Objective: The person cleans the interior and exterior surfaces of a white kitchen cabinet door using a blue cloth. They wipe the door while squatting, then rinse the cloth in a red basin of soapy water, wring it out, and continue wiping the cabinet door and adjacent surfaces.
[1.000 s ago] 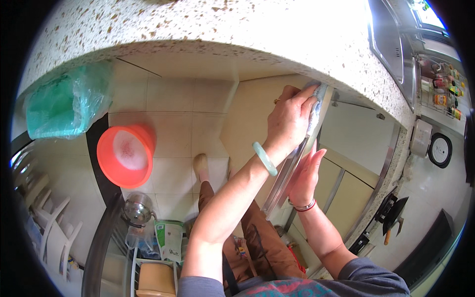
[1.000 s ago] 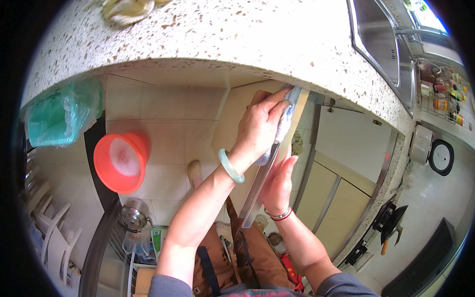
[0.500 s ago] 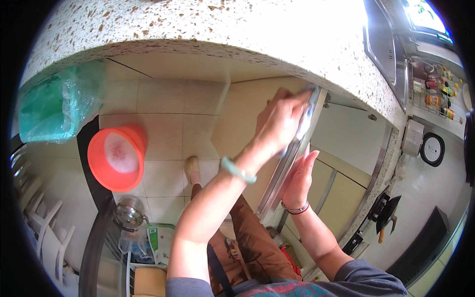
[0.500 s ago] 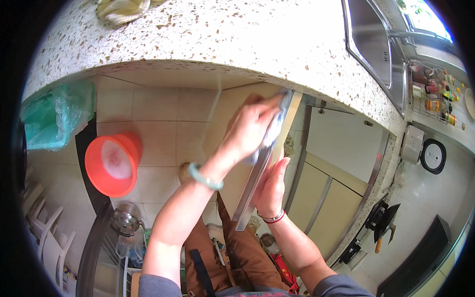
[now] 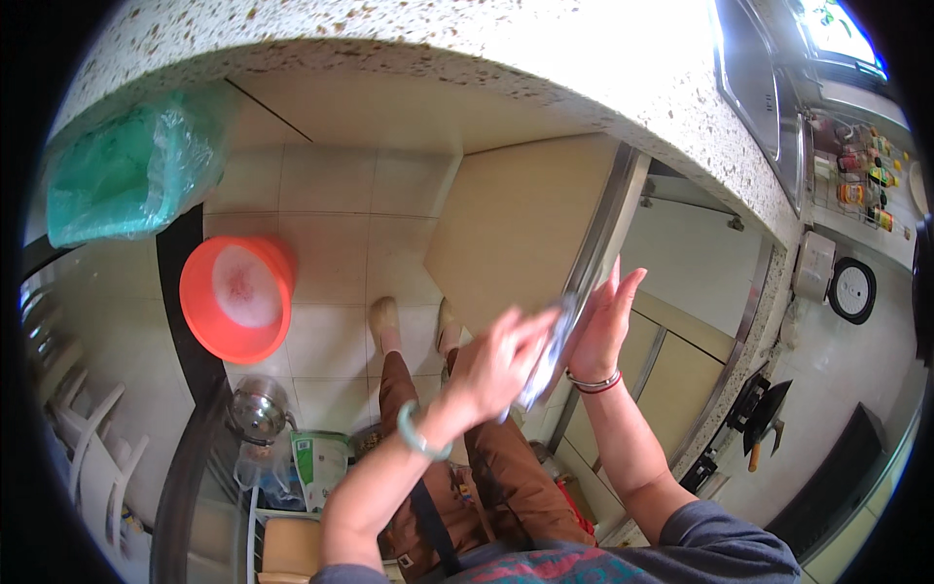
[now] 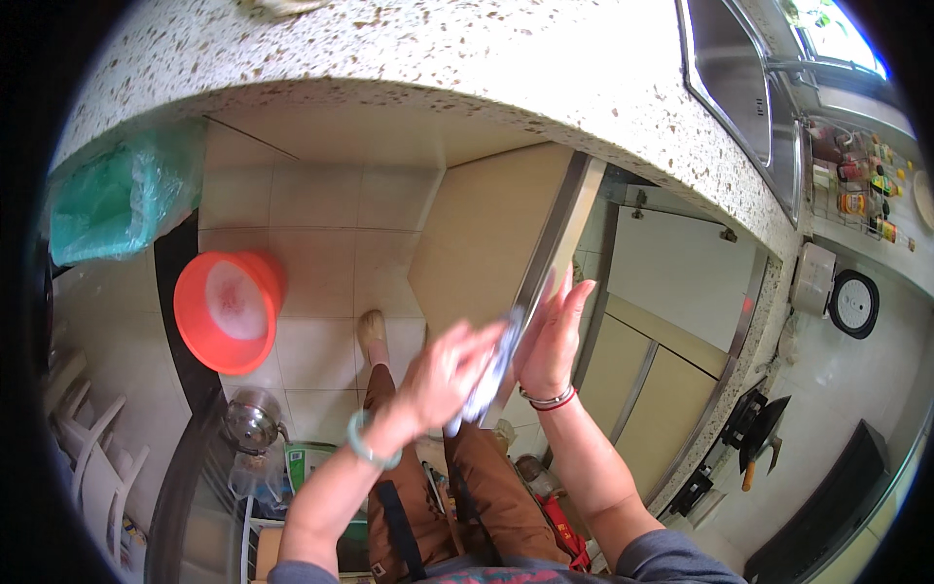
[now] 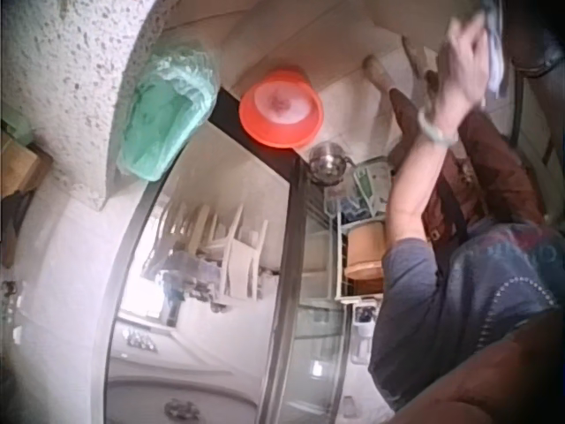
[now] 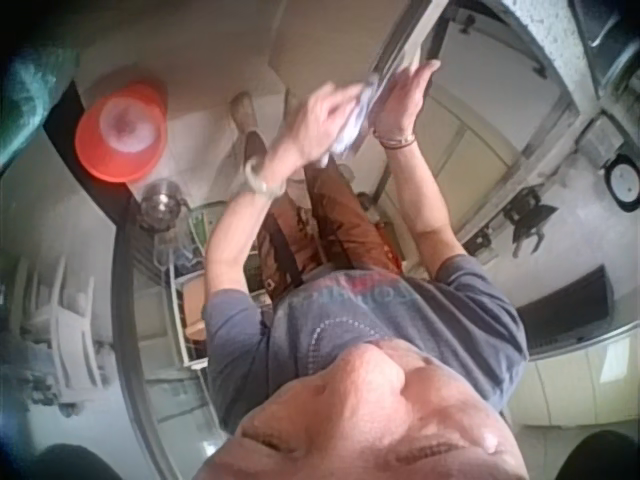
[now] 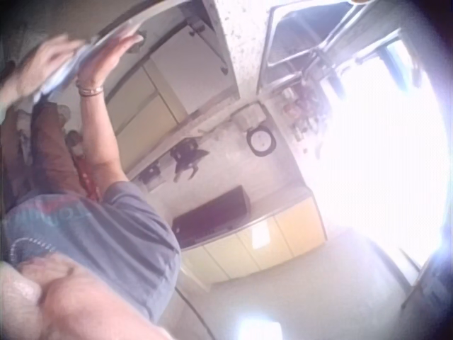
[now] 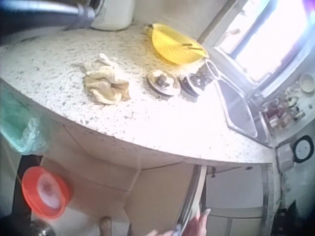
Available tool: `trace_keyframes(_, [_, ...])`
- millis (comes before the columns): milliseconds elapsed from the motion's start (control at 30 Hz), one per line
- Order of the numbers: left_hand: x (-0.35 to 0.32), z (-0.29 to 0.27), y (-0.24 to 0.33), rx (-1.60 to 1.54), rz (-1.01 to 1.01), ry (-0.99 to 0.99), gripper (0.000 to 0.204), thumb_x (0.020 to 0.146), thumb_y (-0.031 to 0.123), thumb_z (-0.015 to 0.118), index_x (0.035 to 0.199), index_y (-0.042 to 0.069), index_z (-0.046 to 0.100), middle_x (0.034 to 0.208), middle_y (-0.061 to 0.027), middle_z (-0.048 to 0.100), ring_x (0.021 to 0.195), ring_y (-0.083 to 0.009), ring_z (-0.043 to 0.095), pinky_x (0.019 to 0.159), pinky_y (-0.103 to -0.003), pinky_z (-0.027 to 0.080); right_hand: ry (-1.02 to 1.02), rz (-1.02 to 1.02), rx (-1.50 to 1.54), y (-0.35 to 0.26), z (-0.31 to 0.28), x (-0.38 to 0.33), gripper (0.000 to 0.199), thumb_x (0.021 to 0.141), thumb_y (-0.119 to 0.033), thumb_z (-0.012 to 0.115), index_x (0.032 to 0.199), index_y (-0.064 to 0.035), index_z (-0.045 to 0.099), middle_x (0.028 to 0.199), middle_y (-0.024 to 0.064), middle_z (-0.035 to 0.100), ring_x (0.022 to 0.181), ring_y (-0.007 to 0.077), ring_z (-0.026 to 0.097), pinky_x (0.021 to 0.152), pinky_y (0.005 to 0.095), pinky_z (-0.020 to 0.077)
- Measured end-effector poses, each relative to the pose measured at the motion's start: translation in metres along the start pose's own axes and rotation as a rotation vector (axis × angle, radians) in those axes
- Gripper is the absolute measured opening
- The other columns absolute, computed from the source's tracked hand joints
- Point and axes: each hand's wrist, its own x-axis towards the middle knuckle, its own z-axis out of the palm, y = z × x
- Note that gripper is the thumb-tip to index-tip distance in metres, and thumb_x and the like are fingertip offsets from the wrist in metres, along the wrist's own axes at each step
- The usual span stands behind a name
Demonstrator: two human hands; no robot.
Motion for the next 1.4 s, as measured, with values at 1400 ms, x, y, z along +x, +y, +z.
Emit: trace_keyframes(1400, [0.158,-0.005,0.036,0.075,0.171,0.25,0.025,0.094,0.029,0.053,0.108,0.018,0.071,0.093,-0.013,0.064,0.083,-0.0333,0.063,0.07,-0.042,0.05,0.033,-0.026,-0.069,0.005,0.001,0.001,0.079,0.098,-0.063,0.034,0.149,-0.0032,0.028,0.146,0.0091,0.045,0.132,0.021,0.043,0.11,0.0359,0.034])
